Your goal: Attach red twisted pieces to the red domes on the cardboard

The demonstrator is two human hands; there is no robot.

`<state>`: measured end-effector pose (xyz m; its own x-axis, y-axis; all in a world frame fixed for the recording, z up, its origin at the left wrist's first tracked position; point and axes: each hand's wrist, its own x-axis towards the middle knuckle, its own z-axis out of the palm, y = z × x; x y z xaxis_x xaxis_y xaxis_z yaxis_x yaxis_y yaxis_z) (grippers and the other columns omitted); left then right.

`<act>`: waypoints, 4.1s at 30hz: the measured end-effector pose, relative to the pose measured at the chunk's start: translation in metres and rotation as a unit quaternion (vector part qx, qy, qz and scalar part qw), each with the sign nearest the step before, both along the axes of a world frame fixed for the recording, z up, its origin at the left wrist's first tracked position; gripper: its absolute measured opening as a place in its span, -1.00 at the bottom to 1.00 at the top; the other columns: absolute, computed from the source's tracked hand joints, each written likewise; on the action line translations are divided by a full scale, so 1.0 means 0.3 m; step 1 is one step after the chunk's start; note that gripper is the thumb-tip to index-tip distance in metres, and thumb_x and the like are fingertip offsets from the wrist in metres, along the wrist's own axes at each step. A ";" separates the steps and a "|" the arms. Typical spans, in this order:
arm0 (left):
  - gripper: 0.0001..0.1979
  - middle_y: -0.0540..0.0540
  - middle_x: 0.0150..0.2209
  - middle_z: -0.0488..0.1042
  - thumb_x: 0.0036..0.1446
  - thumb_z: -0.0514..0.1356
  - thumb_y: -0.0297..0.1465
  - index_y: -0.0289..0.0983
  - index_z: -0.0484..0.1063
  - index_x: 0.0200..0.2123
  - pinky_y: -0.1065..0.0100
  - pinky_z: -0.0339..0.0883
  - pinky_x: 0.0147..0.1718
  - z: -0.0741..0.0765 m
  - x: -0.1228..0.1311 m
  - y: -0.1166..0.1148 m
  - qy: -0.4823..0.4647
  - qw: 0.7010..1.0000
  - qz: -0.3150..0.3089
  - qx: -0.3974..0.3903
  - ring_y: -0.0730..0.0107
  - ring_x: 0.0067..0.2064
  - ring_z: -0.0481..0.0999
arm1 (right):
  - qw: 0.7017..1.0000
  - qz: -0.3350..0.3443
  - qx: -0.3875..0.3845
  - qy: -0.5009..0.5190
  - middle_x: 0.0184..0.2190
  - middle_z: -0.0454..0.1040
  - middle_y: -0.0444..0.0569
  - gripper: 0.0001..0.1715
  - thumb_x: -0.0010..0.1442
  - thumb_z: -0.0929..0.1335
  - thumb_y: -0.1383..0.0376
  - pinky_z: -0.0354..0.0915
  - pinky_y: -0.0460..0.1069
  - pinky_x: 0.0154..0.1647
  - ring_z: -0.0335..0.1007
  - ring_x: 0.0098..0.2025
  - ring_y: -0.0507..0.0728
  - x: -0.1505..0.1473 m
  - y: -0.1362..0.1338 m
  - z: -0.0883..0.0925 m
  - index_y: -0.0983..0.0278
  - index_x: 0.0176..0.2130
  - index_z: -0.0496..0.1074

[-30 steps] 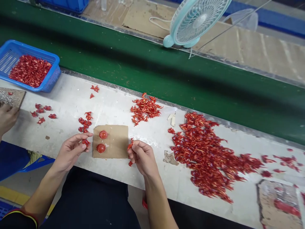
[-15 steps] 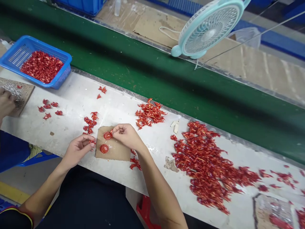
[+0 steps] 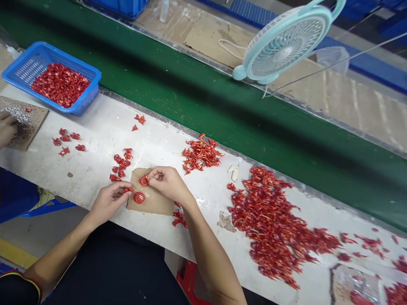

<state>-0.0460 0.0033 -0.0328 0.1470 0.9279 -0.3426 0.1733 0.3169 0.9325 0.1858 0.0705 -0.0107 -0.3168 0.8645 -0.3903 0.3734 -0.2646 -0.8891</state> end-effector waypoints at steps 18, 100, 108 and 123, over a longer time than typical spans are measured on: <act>-0.63 -0.19 -0.03 0.65 0.17 0.37 -0.28 -0.18 0.60 0.05 0.30 0.57 -0.26 0.116 0.025 0.030 -0.241 0.966 0.026 -0.092 0.18 -0.14 0.68 | 0.882 -0.230 -0.219 0.347 -0.67 0.18 -0.28 -0.69 0.00 0.55 0.13 -0.13 -0.23 -0.77 -0.13 -0.66 -0.12 -0.059 -0.169 0.066 0.30 -0.45 0.49; -0.64 -0.12 -0.25 0.69 0.14 0.31 -0.08 -0.19 0.62 -0.12 0.32 0.59 -0.35 -0.146 -0.127 0.076 0.120 0.988 -0.025 0.099 0.14 -0.26 0.68 | 0.810 -0.458 0.124 -0.345 -0.29 0.64 0.05 -0.59 0.26 0.27 -0.01 0.37 0.02 -0.14 0.56 -0.24 0.20 0.586 -0.153 0.001 0.23 -0.30 0.49; -0.74 -0.07 -0.23 0.70 0.14 0.32 -0.17 -0.14 0.64 -0.16 0.27 0.61 -0.33 -0.120 -0.109 0.075 0.111 0.982 -0.024 0.151 0.10 -0.29 0.70 | 0.798 -0.444 0.072 -0.401 -0.20 0.60 0.31 -0.51 0.10 0.44 -0.03 0.32 0.16 0.00 0.53 -0.06 0.41 0.638 0.175 -0.032 0.32 -0.21 0.44; -0.83 -0.11 -0.25 0.64 0.30 0.21 -0.38 -0.23 0.59 -0.13 0.40 0.39 -0.36 -0.063 -0.066 0.045 0.102 0.970 -0.062 0.211 0.41 -0.36 0.55 | 0.925 -0.264 0.217 -0.168 -0.31 0.47 -0.05 -0.66 0.12 0.52 0.13 0.40 -0.05 -0.45 0.45 -0.34 0.11 0.297 -0.186 0.173 0.22 -0.19 0.43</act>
